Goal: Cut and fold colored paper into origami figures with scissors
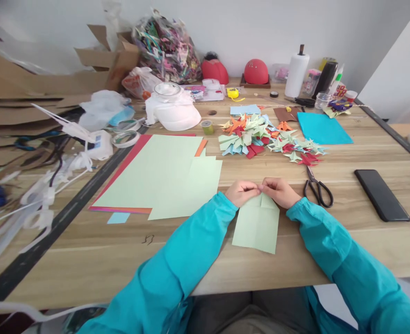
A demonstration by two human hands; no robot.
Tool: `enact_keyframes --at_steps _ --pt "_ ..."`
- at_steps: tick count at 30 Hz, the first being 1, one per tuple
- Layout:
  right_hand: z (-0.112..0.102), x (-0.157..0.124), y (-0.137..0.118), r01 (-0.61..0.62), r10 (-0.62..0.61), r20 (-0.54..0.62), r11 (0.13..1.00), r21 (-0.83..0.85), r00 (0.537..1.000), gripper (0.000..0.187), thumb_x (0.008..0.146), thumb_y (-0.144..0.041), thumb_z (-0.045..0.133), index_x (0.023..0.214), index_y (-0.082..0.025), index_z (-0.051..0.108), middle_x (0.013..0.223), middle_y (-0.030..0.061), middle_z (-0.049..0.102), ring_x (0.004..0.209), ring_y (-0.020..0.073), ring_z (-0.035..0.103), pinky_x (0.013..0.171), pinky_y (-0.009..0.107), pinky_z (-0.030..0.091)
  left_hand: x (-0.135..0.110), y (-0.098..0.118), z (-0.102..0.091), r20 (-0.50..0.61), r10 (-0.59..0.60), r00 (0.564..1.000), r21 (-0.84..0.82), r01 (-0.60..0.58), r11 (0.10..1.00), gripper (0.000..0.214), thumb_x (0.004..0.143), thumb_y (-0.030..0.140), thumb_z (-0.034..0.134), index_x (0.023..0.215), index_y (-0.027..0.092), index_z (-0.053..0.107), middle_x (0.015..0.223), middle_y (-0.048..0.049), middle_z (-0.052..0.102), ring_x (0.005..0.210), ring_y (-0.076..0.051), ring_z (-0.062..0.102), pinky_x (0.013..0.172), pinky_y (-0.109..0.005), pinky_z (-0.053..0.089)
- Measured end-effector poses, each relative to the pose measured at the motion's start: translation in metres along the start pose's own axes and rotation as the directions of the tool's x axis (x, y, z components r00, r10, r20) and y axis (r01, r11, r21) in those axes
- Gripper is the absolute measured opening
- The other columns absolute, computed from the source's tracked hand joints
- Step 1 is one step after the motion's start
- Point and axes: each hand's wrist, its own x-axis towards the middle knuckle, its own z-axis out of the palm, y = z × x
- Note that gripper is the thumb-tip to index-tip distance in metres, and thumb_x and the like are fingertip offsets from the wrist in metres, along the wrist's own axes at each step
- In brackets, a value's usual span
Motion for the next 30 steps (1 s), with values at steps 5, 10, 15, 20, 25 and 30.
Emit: enact_keyframes --at_steps 5,10,15,20,25,30 --pt "0.003 0.002 0.004 0.053 -0.053 0.015 0.999 0.013 0.998 0.043 0.074 -0.058 0.060 0.061 -0.018 0.052 0.058 -0.0045 0.041 0.058 0.0100 0.037 0.056 0.025 0.032 0.002 0.002 -0.004 0.042 -0.090 0.995 -0.042 0.092 0.995 0.020 0.065 0.031 0.060 0.055 0.014 0.065 0.050 0.0039 0.050 0.053 -0.010 0.042 0.053 -0.024 0.032" --pt "0.000 0.003 0.010 0.002 0.008 -0.068 0.989 0.150 0.998 0.042 0.069 -0.056 0.067 0.060 -0.017 0.054 0.057 -0.0046 0.044 0.056 0.0091 0.039 0.054 0.024 0.032 0.002 0.005 -0.010 -0.002 -0.154 0.988 -0.102 0.153 0.983 0.012 0.058 0.026 0.063 0.057 0.016 0.069 0.054 0.0014 0.061 0.057 -0.013 0.050 0.057 -0.025 0.039" --pt "-0.007 0.002 0.007 -0.122 0.198 -0.152 0.906 0.405 0.968 0.040 0.058 -0.050 0.076 0.057 -0.018 0.053 0.052 -0.0051 0.047 0.048 0.0091 0.043 0.047 0.023 0.032 0.002 0.007 -0.013 0.028 -0.205 0.978 -0.224 0.206 0.952 0.009 0.054 0.023 0.062 0.052 0.016 0.067 0.045 0.0008 0.057 0.047 -0.012 0.048 0.050 -0.026 0.037" --pt "-0.007 0.001 0.001 -0.180 0.286 -0.139 0.842 0.509 0.948 0.037 0.053 -0.043 0.080 0.055 -0.018 0.053 0.048 -0.0044 0.050 0.043 0.0095 0.044 0.043 0.024 0.030 0.000 0.005 -0.017 0.120 -0.166 0.979 -0.294 0.194 0.936 0.010 0.053 0.024 0.061 0.049 0.015 0.064 0.041 -0.0006 0.055 0.040 -0.012 0.047 0.046 -0.025 0.033" --pt "-0.005 0.000 0.001 -0.172 0.260 -0.097 0.832 0.527 0.961 0.037 0.053 -0.041 0.081 0.053 -0.018 0.053 0.048 -0.0044 0.051 0.044 0.0093 0.046 0.044 0.023 0.031 0.001 -0.002 -0.024 0.217 -0.033 0.976 -0.322 0.104 0.941 0.013 0.054 0.024 0.057 0.047 0.014 0.062 0.039 -0.0010 0.053 0.038 -0.012 0.046 0.045 -0.025 0.031" --pt "-0.005 -0.001 0.003 -0.162 0.234 -0.087 0.854 0.494 0.968 0.040 0.057 -0.046 0.079 0.054 -0.018 0.051 0.048 -0.0055 0.048 0.044 0.0083 0.044 0.045 0.022 0.031 0.001 -0.002 -0.022 0.206 -0.008 0.978 -0.331 0.078 0.941 0.019 0.058 0.029 0.056 0.046 0.014 0.059 0.040 -0.0015 0.052 0.037 -0.010 0.044 0.043 -0.024 0.029"
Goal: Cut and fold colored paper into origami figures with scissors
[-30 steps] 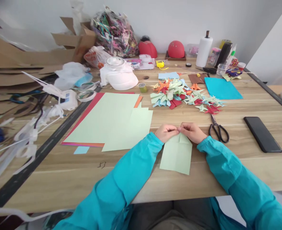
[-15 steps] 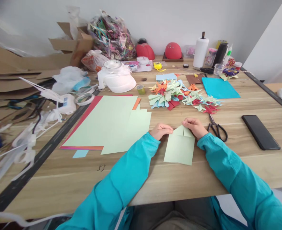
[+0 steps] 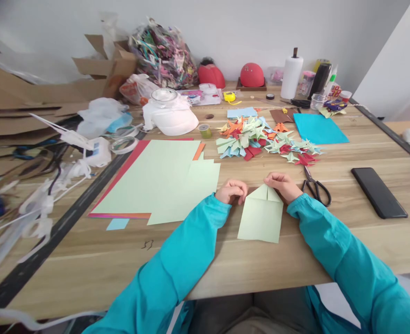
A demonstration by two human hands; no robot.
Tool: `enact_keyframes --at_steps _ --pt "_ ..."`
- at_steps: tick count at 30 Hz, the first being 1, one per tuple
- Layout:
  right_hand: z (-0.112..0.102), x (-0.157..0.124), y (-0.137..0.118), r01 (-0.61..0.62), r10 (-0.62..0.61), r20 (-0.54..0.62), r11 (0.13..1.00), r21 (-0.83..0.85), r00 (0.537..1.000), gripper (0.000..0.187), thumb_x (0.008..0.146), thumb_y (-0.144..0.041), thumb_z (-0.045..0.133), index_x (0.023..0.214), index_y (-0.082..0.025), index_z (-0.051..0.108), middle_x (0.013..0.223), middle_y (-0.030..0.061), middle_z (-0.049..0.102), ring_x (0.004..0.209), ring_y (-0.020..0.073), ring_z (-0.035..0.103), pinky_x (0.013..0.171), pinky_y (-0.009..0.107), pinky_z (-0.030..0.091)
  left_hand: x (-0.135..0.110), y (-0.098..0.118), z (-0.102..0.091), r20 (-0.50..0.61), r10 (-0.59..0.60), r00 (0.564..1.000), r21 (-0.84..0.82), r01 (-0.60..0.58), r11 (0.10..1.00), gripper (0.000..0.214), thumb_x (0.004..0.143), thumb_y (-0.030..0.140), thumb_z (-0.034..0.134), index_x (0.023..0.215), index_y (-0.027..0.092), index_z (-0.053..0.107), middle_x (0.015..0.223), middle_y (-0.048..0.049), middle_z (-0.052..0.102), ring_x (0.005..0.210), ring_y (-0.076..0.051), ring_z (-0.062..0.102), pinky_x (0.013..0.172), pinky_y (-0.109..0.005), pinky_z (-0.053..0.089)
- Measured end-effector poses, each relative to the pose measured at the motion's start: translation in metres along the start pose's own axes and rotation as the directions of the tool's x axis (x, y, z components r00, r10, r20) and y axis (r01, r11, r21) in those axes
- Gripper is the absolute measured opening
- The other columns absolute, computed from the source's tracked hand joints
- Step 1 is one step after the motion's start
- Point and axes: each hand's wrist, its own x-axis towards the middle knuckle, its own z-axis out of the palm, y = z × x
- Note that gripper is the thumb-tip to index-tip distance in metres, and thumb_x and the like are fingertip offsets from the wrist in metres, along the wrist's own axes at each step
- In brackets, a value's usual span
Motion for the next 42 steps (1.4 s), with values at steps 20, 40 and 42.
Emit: enact_keyframes --at_steps 20,40,42 --pt "0.004 0.000 0.002 0.020 -0.014 0.037 0.987 -0.162 0.999 0.037 0.056 -0.047 0.078 0.061 -0.018 0.057 0.053 -0.0045 0.054 0.049 0.0091 0.045 0.047 0.022 0.034 0.002 0.005 0.019 -0.141 -0.050 0.989 0.165 0.073 0.984 0.019 0.055 0.032 0.059 0.045 0.016 0.057 0.041 0.0042 0.044 0.045 -0.008 0.036 0.046 -0.024 0.026" --pt "0.004 0.000 0.002 0.053 -0.050 0.030 0.992 -0.117 0.998 0.034 0.055 -0.041 0.080 0.057 -0.017 0.057 0.051 -0.0045 0.053 0.048 0.0087 0.045 0.049 0.024 0.033 0.001 0.002 0.020 -0.185 -0.035 0.982 0.046 0.045 0.998 0.029 0.059 0.041 0.070 0.054 0.015 0.060 0.044 0.0036 0.049 0.042 -0.007 0.040 0.044 -0.022 0.027" --pt "0.006 0.000 0.004 0.075 -0.070 0.035 0.982 -0.171 0.997 0.035 0.055 -0.043 0.080 0.056 -0.016 0.057 0.050 -0.0056 0.050 0.047 0.0076 0.041 0.048 0.023 0.030 0.002 0.000 0.023 -0.176 -0.017 0.984 0.095 0.034 0.995 0.029 0.055 0.039 0.075 0.056 0.014 0.060 0.047 0.0040 0.050 0.046 -0.007 0.040 0.046 -0.022 0.029"
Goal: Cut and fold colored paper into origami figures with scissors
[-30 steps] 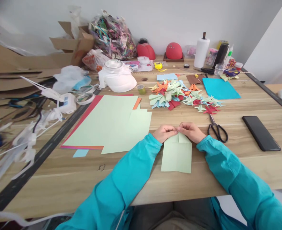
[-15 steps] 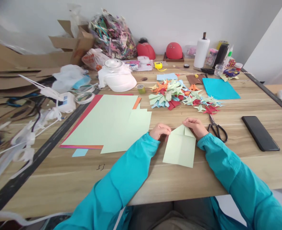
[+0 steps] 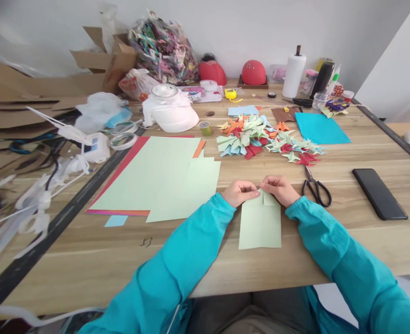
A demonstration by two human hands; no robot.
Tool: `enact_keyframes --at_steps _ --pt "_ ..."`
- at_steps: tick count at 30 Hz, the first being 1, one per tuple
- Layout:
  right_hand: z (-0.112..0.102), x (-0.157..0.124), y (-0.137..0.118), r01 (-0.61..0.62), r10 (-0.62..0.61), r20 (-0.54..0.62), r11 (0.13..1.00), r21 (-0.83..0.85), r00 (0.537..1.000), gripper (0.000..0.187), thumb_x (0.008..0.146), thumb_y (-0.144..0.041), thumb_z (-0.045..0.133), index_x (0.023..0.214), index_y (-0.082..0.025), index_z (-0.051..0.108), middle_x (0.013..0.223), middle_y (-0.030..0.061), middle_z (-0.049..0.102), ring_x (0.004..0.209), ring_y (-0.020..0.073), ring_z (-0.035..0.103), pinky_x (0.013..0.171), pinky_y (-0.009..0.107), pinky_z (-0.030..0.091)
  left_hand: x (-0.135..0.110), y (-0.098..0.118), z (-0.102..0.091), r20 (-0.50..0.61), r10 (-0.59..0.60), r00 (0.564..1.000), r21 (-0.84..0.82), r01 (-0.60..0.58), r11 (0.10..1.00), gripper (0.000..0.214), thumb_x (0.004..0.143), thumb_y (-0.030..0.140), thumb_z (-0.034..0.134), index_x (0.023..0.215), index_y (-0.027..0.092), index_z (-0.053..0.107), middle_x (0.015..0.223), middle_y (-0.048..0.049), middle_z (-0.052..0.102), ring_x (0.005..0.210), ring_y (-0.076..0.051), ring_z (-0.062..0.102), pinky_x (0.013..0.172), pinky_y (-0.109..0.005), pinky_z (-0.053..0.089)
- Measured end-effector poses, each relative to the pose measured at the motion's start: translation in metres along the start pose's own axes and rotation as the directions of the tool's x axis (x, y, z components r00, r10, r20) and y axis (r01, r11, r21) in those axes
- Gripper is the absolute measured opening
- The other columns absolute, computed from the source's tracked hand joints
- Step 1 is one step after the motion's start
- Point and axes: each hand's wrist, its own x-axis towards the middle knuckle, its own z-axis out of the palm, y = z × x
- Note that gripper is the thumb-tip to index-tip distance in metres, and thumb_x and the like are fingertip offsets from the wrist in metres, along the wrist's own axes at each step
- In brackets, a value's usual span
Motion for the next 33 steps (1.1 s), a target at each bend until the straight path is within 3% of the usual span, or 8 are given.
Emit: enact_keyframes --at_steps 3,7,11,15,19,24,28,33 --pt "0.001 -0.001 0.002 -0.036 0.037 -0.021 0.999 0.039 0.999 0.040 0.062 -0.051 0.075 0.055 -0.017 0.053 0.048 -0.0059 0.046 0.044 0.0076 0.039 0.045 0.023 0.028 0.001 -0.002 0.000 -0.042 -0.012 0.999 0.009 0.012 1.000 0.030 0.055 0.040 0.075 0.058 0.014 0.061 0.048 0.0040 0.050 0.047 -0.008 0.041 0.047 -0.022 0.030" --pt "-0.001 -0.001 0.003 -0.026 0.029 -0.047 0.997 0.076 0.998 0.039 0.070 -0.056 0.066 0.066 -0.017 0.059 0.055 -0.0023 0.055 0.047 0.0104 0.047 0.045 0.024 0.033 0.004 -0.003 -0.005 -0.258 0.040 0.965 0.022 -0.036 0.999 0.028 0.059 0.040 0.073 0.059 0.015 0.061 0.049 0.0040 0.051 0.048 -0.008 0.042 0.047 -0.022 0.031" --pt "-0.003 0.002 0.006 0.064 -0.082 -0.161 0.992 -0.111 0.984 0.039 0.062 -0.053 0.073 0.068 -0.017 0.060 0.060 -0.0011 0.060 0.052 0.0113 0.050 0.049 0.023 0.037 0.010 -0.008 -0.011 -0.435 0.107 0.894 0.082 -0.079 0.994 0.024 0.063 0.038 0.068 0.058 0.016 0.061 0.052 0.0031 0.054 0.051 -0.010 0.045 0.049 -0.023 0.036" --pt "-0.003 0.005 0.010 0.090 -0.182 -0.210 0.919 -0.384 0.961 0.038 0.067 -0.054 0.065 0.066 -0.016 0.061 0.059 0.0011 0.061 0.054 0.0130 0.051 0.050 0.024 0.038 0.012 -0.016 -0.014 -0.460 0.239 0.855 0.343 -0.077 0.936 0.012 0.070 0.028 0.063 0.066 0.017 0.063 0.057 0.0026 0.057 0.053 -0.011 0.050 0.053 -0.023 0.042" --pt "-0.001 0.003 0.012 -0.007 -0.281 -0.275 0.688 -0.726 0.919 0.030 0.073 -0.047 0.058 0.062 -0.018 0.061 0.053 0.0004 0.058 0.052 0.0137 0.051 0.051 0.025 0.034 0.012 -0.024 -0.014 -0.359 0.375 0.855 0.623 -0.080 0.778 0.014 0.070 0.013 0.059 0.083 0.017 0.063 0.075 -0.0013 0.062 0.062 -0.012 0.055 0.060 -0.025 0.049" --pt "0.004 0.000 0.009 -0.185 -0.274 -0.306 0.393 -0.901 0.911 0.024 0.075 -0.042 0.058 0.064 -0.021 0.062 0.061 0.0016 0.064 0.059 0.0169 0.057 0.052 0.025 0.030 0.011 -0.029 -0.017 -0.028 0.523 0.852 0.899 -0.207 0.385 0.022 0.075 0.010 0.056 0.094 0.015 0.066 0.096 -0.0090 0.064 0.089 -0.020 0.058 0.080 -0.034 0.052" --pt "0.005 0.000 0.007 -0.247 -0.219 -0.327 0.326 -0.912 0.919 0.023 0.076 -0.043 0.058 0.068 -0.022 0.063 0.066 0.0017 0.066 0.065 0.0185 0.061 0.052 0.025 0.029 0.012 -0.029 -0.018 0.228 0.473 0.851 0.936 -0.326 0.135 0.026 0.081 0.008 0.049 0.096 0.016 0.068 0.110 -0.0087 0.066 0.101 -0.023 0.055 0.088 -0.039 0.049" --pt "0.005 -0.001 0.009 -0.241 -0.237 -0.310 0.278 -0.930 0.921 0.022 0.078 -0.042 0.058 0.072 -0.022 0.063 0.067 0.0010 0.067 0.065 0.0179 0.061 0.051 0.025 0.027 0.012 -0.029 -0.019 0.287 0.385 0.877 0.950 -0.312 0.001 0.027 0.083 0.012 0.050 0.103 0.018 0.068 0.116 -0.0075 0.065 0.105 -0.024 0.055 0.084 -0.039 0.049"
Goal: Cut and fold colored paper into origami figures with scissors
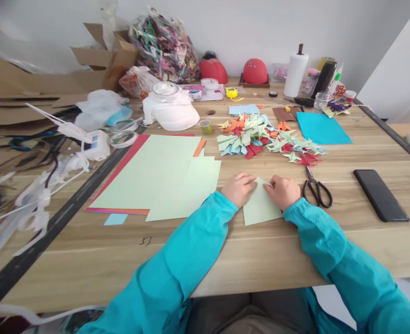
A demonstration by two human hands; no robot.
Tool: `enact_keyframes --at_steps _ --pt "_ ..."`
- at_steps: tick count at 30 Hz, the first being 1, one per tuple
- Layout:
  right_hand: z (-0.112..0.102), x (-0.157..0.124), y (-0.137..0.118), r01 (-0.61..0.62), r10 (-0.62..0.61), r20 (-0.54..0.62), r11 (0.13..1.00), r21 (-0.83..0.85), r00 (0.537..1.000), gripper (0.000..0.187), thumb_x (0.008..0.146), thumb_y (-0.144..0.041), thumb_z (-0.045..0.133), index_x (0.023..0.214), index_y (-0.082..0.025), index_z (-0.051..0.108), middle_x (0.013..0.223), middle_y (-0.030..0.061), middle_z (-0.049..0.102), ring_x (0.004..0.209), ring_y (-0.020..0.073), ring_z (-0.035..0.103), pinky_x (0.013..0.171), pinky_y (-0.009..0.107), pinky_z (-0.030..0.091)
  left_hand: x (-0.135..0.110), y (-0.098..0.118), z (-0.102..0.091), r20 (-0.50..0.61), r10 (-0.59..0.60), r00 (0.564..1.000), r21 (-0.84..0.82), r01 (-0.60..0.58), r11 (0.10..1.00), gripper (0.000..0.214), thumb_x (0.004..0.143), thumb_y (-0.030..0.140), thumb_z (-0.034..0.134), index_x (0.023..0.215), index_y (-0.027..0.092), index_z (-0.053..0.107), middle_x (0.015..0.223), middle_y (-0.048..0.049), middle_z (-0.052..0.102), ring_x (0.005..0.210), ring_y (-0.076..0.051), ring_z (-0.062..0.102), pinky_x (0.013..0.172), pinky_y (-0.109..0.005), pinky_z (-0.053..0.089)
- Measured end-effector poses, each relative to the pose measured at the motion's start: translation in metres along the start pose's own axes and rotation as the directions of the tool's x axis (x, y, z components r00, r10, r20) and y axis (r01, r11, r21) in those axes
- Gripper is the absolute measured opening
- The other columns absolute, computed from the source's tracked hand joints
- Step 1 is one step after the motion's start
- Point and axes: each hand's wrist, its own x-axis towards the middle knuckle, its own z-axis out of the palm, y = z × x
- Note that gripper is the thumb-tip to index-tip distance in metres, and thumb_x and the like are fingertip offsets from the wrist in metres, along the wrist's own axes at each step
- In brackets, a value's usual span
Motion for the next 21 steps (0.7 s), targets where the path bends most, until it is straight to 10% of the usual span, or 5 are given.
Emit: enact_keyframes --at_steps 5,12,21 --pt "0.005 -0.006 0.000 0.215 -0.235 -0.139 0.966 -0.140 0.962 0.019 0.083 -0.033 0.055 0.072 -0.020 0.063 0.068 0.0027 0.067 0.064 0.0162 0.057 0.052 0.026 0.022 0.000 0.002 -0.002 0.014 0.006 1.000 0.083 -0.008 0.997 0.024 0.089 0.023 0.049 0.104 0.021 0.068 0.118 -0.0051 0.065 0.105 -0.024 0.055 0.081 -0.038 0.048" --pt "0.005 -0.008 0.000 0.494 -0.580 -0.261 0.805 -0.328 0.772 0.025 0.086 -0.020 0.053 0.062 -0.018 0.060 0.061 0.0034 0.063 0.061 0.0150 0.050 0.055 0.028 0.026 -0.001 0.008 -0.004 -0.001 0.013 1.000 0.159 -0.013 0.987 0.029 0.093 0.023 0.040 0.103 0.019 0.068 0.117 -0.0053 0.065 0.107 -0.022 0.054 0.081 -0.037 0.047" --pt "0.007 -0.013 0.001 0.687 -0.741 -0.238 0.672 -0.278 0.628 0.020 0.090 -0.019 0.048 0.086 -0.014 0.067 0.095 0.0090 0.070 0.086 0.0198 0.060 0.067 0.030 0.045 -0.001 0.001 -0.009 0.038 -0.072 0.997 0.129 0.066 0.989 0.026 0.093 0.028 0.044 0.106 0.028 0.066 0.123 0.0023 0.063 0.108 -0.022 0.052 0.081 -0.038 0.044"
